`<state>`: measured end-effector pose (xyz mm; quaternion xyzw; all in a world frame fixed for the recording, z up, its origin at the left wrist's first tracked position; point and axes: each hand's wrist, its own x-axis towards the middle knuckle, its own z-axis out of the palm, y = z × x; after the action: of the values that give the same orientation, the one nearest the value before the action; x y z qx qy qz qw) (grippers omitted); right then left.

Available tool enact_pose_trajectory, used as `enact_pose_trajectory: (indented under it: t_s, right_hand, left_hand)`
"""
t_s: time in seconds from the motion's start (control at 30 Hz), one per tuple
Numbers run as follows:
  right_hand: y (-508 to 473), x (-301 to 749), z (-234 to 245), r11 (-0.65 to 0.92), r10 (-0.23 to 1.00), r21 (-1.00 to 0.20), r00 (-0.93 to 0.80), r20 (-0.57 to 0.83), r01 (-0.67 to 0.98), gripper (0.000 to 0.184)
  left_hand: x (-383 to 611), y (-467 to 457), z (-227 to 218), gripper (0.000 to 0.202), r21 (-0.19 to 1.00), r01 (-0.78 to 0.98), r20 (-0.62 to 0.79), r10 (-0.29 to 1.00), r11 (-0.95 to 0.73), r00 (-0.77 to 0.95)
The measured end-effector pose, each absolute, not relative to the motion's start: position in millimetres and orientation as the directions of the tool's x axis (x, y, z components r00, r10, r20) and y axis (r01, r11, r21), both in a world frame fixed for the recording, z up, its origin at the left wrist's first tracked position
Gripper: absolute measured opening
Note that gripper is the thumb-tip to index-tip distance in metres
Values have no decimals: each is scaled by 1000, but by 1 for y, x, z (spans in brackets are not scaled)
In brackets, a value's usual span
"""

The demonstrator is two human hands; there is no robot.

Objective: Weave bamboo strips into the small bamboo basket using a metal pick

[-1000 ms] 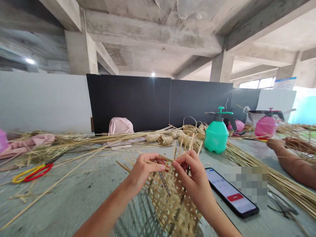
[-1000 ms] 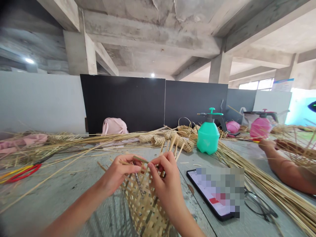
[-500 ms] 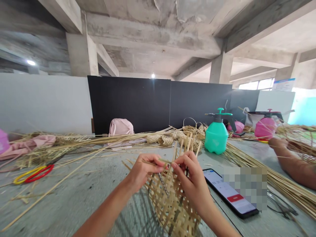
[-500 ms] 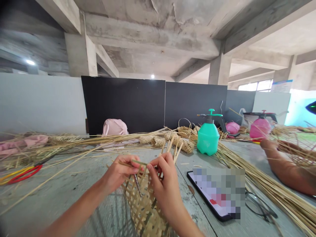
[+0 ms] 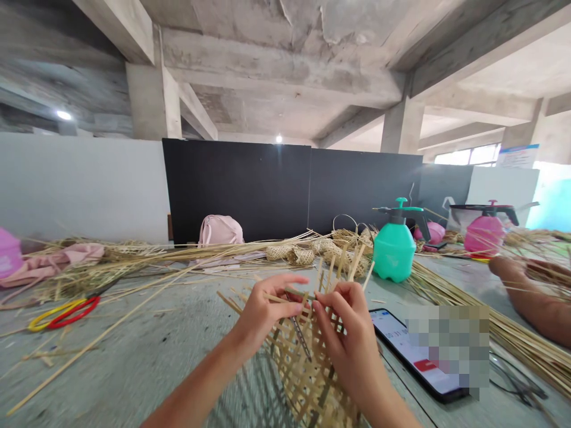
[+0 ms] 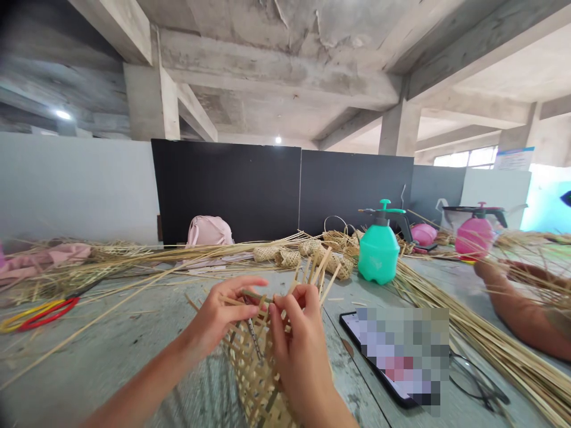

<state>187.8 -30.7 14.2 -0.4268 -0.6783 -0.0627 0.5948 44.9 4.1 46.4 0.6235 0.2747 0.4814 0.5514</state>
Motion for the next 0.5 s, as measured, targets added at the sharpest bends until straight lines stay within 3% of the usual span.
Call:
enact_pose_trajectory:
  t_s: [0.1, 0.3, 0.5]
  right_hand:
    - [-33, 185, 8, 614, 530, -405, 25, 847, 678, 17]
    - [-29, 188, 0, 522, 515, -304, -11, 857, 797, 43]
    - [-22, 192, 2, 566, 547, -300, -77, 834, 768, 32]
  left_hand:
    - [45, 3, 49, 19, 957, -141, 288, 890, -254, 354]
    - [47, 2, 50, 24, 961, -213, 220, 952, -174, 212]
    - [47, 1, 46, 24, 938, -333, 148, 979, -93, 143]
